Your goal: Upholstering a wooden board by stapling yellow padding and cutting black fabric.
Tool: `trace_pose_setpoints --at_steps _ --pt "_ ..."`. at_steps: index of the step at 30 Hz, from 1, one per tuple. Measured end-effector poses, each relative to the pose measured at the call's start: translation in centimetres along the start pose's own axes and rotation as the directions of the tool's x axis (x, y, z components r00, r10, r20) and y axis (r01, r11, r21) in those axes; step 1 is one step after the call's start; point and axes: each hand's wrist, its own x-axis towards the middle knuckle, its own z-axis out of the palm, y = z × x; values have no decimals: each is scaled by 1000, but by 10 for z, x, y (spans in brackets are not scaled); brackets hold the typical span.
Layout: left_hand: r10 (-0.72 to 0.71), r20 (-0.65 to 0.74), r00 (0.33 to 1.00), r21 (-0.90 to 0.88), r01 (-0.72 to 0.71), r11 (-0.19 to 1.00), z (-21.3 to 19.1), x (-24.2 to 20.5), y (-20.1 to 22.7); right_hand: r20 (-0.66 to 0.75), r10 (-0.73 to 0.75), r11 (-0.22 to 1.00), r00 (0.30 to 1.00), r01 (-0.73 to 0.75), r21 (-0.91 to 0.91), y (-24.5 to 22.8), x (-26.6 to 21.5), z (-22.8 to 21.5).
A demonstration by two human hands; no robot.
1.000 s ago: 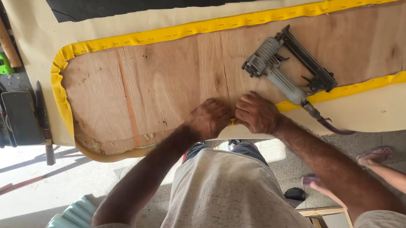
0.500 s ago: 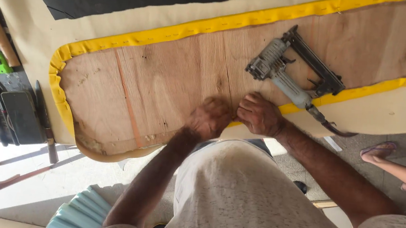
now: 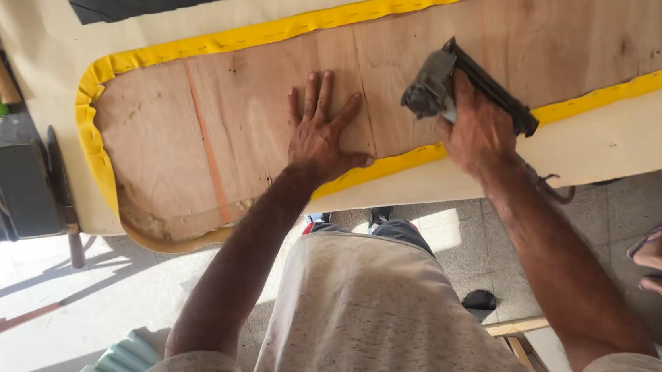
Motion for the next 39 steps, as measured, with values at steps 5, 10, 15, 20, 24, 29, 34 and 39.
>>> trace_pose_setpoints --at_steps 5,10,15,20,24,29,34,39 --pt "15 -24 1000 -16 -16 1000 8 -6 -3 -205 -78 845 976 173 505 11 -122 40" --pt "23 15 1000 0 -23 1000 6 -7 -4 208 234 524 950 -303 796 -9 -168 91" --pt "24 49 998 -1 -24 1000 5 -2 -5 94 217 522 972 -197 830 -19 -161 117" --pt "8 95 995 8 -9 1000 0 -4 -3 153 284 500 947 -282 819 -29 -167 115" --pt "-11 147 989 21 8 1000 -1 -5 -1 48 169 665 985 -150 732 -40 -167 119" --pt "-29 159 987 23 26 999 -2 -5 -3 60 140 700 988 -141 700 -58 -167 113" --pt "-35 150 988 -1 35 999 -5 -5 -2 291 175 548 940 -339 765 -87 -164 103" --pt "73 -149 986 -158 -96 983 25 -15 -32 180 193 787 964 -262 559 -61 -127 41"
